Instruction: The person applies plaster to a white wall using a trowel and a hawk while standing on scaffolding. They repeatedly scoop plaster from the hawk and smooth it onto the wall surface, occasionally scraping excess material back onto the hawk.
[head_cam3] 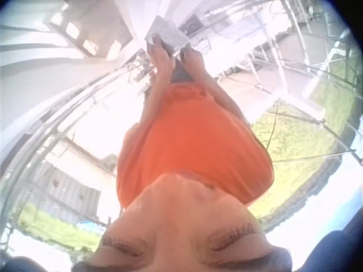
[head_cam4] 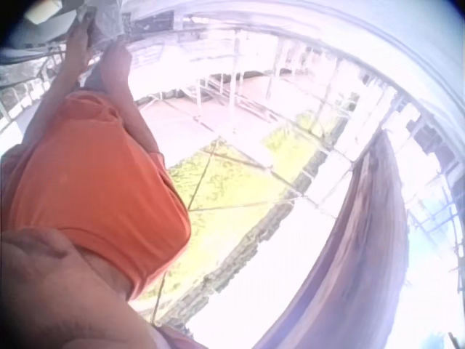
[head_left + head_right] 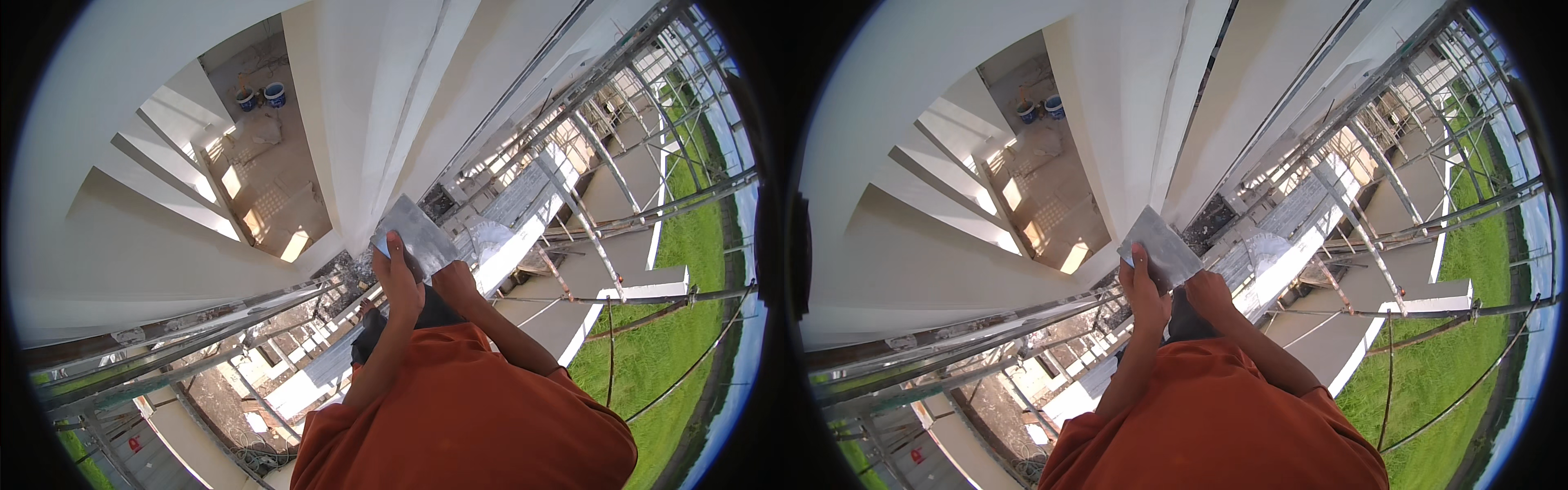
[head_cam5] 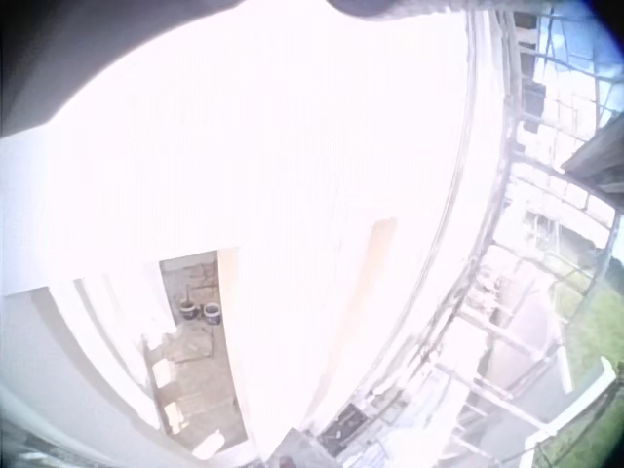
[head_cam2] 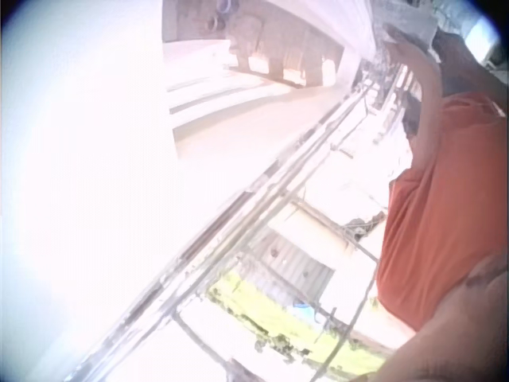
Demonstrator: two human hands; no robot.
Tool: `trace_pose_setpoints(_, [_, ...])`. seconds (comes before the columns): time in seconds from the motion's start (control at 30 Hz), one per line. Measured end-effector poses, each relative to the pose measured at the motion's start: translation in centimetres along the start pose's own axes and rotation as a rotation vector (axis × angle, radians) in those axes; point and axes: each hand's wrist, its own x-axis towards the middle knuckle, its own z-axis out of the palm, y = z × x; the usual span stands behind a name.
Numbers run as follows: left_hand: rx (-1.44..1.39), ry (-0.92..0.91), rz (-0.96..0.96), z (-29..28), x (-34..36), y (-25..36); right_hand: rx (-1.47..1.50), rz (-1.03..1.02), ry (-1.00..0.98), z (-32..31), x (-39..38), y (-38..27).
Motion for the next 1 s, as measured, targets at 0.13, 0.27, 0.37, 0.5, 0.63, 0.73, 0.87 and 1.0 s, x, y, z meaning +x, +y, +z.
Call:
trace_pose_setpoints(0.13, [-0.011, 0.06, 0.182, 1.5, -0.2, 2.4, 0.153, 0.287, -0.012, -3.7, 0.4, -0.2])
trace_pose_setpoints(0.27, [0.391, 0.213, 0.476, -1.3, 2.1, 2.9, 0.098, 0.298, 0.077, -11.3, 0.5, -4.0])
trace_pose_setpoints(0.37, [0.603, 0.258, 0.553, -1.9, 1.8, 2.7, -0.242, 0.194, -0.008, -11.2, 0.1, -5.8])
trace_pose_setpoints(0.5, [0.916, 0.023, 0.638, -3.7, 1.4, 3.7, -0.288, 0.029, 0.094, -10.4, 3.2, -6.6])
trace_pose_setpoints(0.63, [1.254, -0.547, 0.622, -5.9, 1.1, 4.7, -0.321, -0.124, 0.354, -14.9, 6.2, -6.5])
trace_pose_setpoints(0.73, [1.191, -0.287, 0.573, -6.6, 1.6, 3.9, -0.404, -0.21, 0.487, -20.5, 5.9, -4.2])
trace_pose_setpoints(0.87, [1.124, -0.156, 0.611, -8.0, 3.7, 2.5, -0.457, -0.283, 0.423, -27.5, 1.3, -1.0])
trace_pose_setpoints(1.0, [1.12, -0.074, 0.768, -13.1, 8.1, -0.5, -0.464, -0.049, 0.34, -25.2, -7.5, 5.0])
